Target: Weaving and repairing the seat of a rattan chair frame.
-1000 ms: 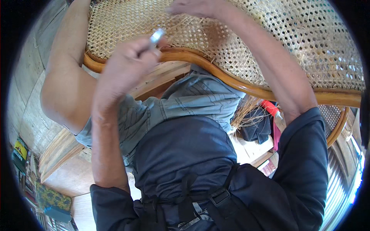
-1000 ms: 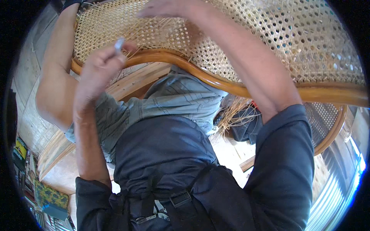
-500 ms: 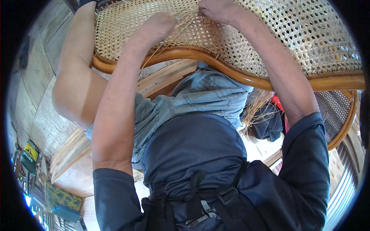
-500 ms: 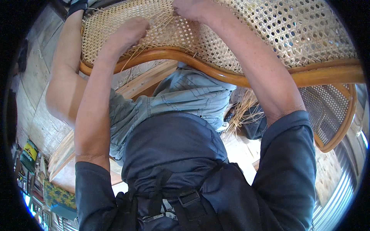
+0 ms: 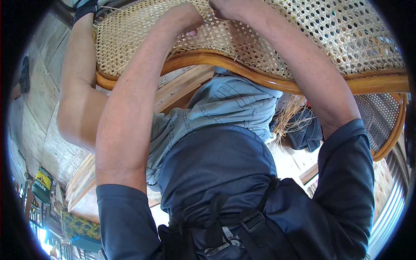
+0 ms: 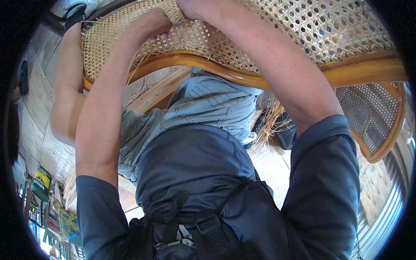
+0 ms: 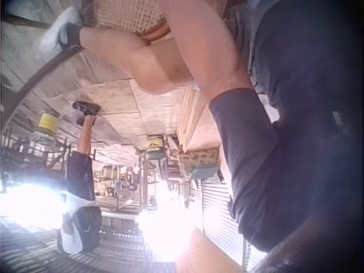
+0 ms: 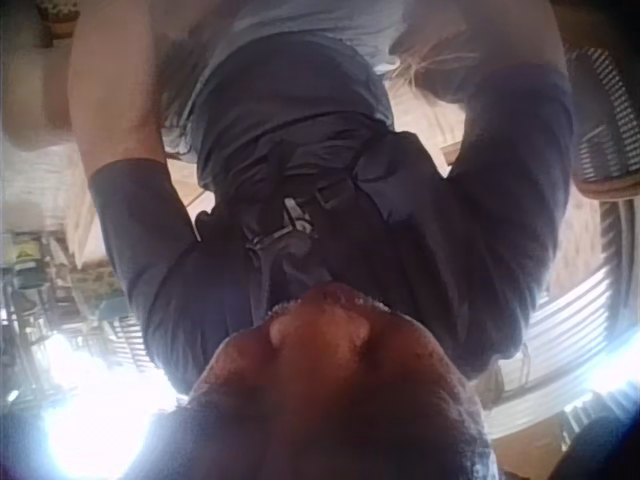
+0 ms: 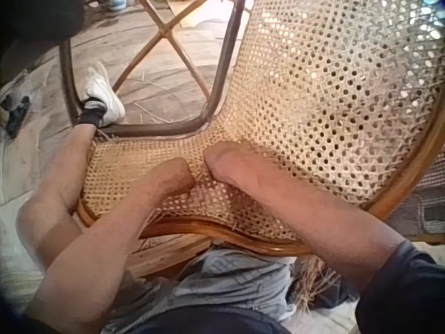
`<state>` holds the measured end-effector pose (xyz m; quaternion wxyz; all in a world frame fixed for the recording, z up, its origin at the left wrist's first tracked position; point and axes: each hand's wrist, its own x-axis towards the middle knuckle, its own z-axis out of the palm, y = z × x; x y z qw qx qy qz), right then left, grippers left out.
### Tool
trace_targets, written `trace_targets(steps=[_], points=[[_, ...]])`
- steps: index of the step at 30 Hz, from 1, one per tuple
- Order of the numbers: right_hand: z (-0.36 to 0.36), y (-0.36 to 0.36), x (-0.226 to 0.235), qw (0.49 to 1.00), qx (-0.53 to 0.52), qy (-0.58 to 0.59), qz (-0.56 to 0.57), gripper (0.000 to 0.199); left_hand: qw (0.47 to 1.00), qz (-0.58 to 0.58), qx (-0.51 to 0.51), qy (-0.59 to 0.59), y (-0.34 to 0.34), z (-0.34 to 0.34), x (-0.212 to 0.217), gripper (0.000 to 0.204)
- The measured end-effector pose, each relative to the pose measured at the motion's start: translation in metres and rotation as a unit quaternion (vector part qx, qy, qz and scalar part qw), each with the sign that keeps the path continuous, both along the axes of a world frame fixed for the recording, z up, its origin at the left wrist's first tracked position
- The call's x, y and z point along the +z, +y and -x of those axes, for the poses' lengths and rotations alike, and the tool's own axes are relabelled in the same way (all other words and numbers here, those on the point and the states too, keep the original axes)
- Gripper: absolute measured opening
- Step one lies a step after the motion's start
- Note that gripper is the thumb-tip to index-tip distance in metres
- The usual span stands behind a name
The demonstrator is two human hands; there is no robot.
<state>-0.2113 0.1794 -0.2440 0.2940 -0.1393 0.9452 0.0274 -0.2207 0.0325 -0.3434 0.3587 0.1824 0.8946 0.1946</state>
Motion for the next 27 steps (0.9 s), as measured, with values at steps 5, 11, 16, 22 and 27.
trace_targets(steps=[5,11,16,22,27], points=[[0.002,-0.002,0.007,0.999,-0.022,-0.036,0.017,0.027,0.996,0.038,0.019,-0.083,0.019,0.006,0.024,0.011],[0.001,0.003,-0.021,0.999,0.002,0.045,-0.007,0.029,0.995,-0.019,-0.092,0.016,0.014,0.012,-0.013,0.015],[-0.003,0.015,-0.048,0.993,0.039,0.104,-0.027,0.028,0.981,-0.139,-0.095,0.1,0.002,-0.004,0.011,0.022],[-0.007,0.003,-0.046,0.998,0.03,0.054,0.008,0.028,0.988,-0.064,-0.095,0.107,0.004,-0.002,0.0,0.028],[-0.012,0.0,-0.027,0.999,0.015,0.036,0.032,0.028,0.978,-0.09,-0.128,0.141,0.002,-0.003,-0.002,0.03]])
